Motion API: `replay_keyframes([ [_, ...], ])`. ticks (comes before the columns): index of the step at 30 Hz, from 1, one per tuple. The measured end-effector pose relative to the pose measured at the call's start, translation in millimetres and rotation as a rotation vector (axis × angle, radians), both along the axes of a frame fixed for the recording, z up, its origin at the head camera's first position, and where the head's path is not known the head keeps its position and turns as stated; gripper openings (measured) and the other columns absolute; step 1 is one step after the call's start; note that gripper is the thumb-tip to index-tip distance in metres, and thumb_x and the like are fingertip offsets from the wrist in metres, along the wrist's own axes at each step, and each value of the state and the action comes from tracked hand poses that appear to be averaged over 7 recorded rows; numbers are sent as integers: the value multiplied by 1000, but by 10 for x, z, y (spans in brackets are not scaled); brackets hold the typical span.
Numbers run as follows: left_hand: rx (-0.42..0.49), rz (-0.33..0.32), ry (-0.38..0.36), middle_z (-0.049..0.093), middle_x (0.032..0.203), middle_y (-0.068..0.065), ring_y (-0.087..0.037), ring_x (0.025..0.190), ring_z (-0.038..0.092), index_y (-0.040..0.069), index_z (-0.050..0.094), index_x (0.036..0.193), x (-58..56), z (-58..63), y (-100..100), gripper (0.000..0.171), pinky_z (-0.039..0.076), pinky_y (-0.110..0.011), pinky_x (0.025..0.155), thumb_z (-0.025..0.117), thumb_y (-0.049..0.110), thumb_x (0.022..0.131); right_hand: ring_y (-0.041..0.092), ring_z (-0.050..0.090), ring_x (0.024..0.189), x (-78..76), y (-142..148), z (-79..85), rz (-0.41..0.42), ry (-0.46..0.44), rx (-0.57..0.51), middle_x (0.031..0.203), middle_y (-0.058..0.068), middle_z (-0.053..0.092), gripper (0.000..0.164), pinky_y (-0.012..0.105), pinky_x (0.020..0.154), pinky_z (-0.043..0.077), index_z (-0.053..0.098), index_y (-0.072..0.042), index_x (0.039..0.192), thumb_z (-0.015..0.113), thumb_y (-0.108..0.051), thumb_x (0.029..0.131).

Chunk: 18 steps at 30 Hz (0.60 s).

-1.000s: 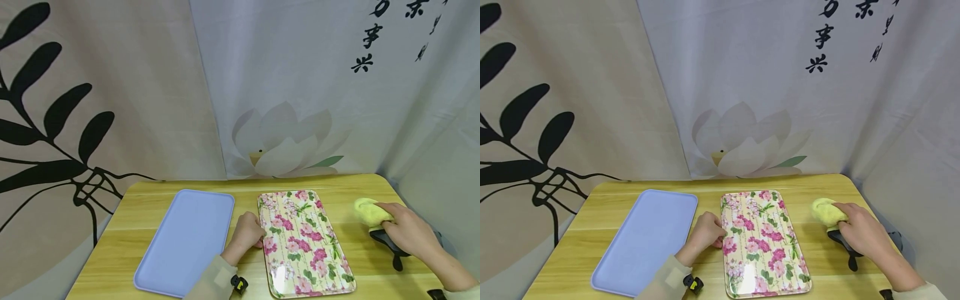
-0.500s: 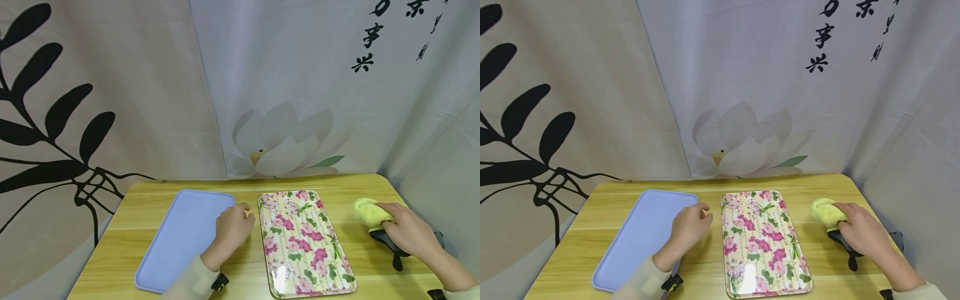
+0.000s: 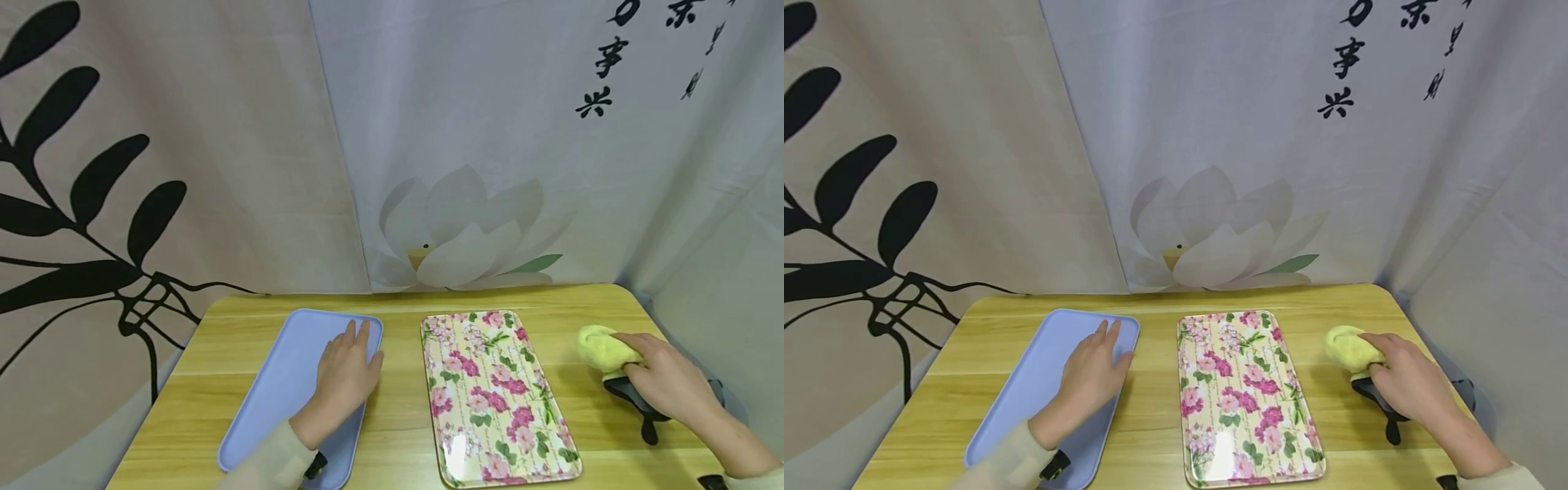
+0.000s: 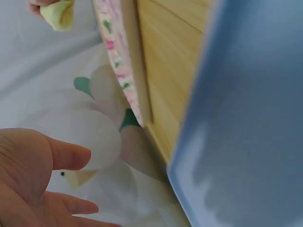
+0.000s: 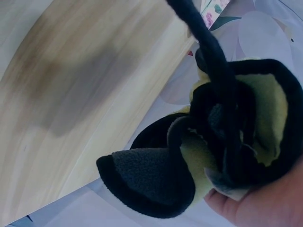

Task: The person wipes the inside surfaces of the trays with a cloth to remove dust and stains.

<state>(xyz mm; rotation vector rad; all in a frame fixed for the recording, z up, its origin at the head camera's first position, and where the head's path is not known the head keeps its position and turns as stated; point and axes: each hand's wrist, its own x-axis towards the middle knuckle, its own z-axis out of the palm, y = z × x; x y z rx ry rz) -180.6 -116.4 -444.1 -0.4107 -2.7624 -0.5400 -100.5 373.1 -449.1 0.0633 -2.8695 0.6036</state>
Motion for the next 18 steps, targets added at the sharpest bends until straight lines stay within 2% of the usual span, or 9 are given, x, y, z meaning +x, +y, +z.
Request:
replay_keyframes([
  [5, -51, 56, -63, 32, 161, -34, -57, 143, 37, -1, 39, 159, -50, -22, -206, 76, 23, -70, 118, 66, 40, 101, 51, 60, 110, -10, 6, -5, 6, -3, 1, 135, 36, 57, 51, 55, 73, 50, 55, 8, 144, 60, -1, 94],
  [8, -71, 98, -103, 28, 163, -34, -58, 145, 34, 1, 35, 162, -74, -19, -325, 87, 21, -73, 118, 63, 56, 100, 50, 61, 109, -14, 2, -5, 2, -9, -3, 134, 36, 57, 51, 55, 73, 50, 55, 8, 144, 61, -2, 94],
  [12, -77, 162, -148, 25, 165, -34, -59, 146, 31, 3, 31, 164, -95, -5, -472, 107, 21, -76, 116, 53, 79, 92, 51, 60, 109, -22, -2, 1, -1, -14, -6, 135, 36, 56, 51, 55, 73, 50, 55, 8, 144, 61, -2, 94],
  [14, -77, 187, -158, 24, 165, -34, -60, 146, 29, 3, 29, 164, -106, 2, -545, 113, 20, -76, 115, 49, 86, 89, 51, 60, 110, -28, -2, 3, -1, -13, -6, 136, 37, 56, 52, 55, 73, 49, 54, 8, 144, 61, -2, 94],
  [18, -97, 215, -153, 25, 164, -36, -62, 144, 30, 0, 28, 163, -154, -1, -709, 116, 22, -77, 114, 47, 87, 88, 51, 59, 111, -39, 1, 5, 0, -13, -5, 137, 37, 55, 52, 54, 73, 49, 54, 8, 145, 60, -2, 94],
])
